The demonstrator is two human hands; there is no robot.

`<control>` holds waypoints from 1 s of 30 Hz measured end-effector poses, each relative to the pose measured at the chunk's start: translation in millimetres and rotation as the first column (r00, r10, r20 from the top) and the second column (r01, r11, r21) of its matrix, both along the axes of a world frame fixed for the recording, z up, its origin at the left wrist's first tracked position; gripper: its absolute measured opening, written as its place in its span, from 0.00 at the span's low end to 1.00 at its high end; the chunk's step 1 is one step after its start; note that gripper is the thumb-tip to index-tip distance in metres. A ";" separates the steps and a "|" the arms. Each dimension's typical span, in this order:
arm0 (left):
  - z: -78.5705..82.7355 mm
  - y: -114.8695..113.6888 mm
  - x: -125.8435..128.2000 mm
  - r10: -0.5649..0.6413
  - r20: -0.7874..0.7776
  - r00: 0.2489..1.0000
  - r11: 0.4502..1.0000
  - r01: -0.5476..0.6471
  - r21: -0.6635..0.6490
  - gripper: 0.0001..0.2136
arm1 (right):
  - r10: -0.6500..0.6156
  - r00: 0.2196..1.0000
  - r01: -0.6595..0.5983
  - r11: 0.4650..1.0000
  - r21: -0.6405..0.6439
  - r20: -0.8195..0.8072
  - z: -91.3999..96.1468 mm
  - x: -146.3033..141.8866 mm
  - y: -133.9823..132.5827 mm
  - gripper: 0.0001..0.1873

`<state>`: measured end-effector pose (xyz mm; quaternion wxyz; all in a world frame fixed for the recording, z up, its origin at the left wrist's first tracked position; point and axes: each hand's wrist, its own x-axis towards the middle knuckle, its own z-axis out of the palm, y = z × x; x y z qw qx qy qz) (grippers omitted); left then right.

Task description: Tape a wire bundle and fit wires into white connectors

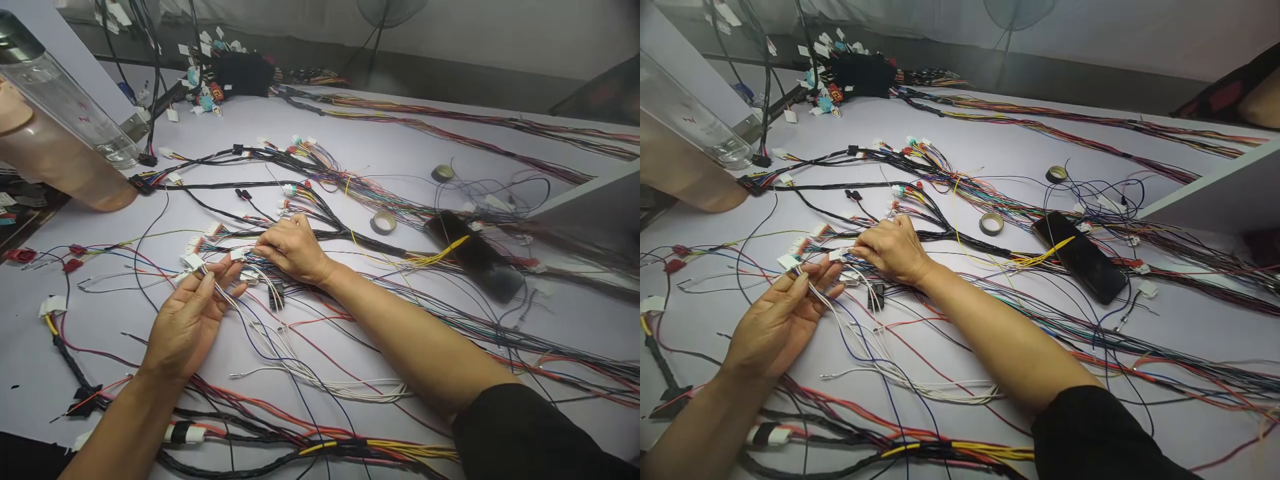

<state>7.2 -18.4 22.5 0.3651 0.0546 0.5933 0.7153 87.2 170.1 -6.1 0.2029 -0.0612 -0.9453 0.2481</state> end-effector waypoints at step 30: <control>-0.2 1.1 0.2 -0.009 0.005 1.000 1.000 0.009 -0.022 0.10 | 0.069 0.997 -0.070 0.997 -0.031 -0.040 -0.6 5.1 0.1 0.12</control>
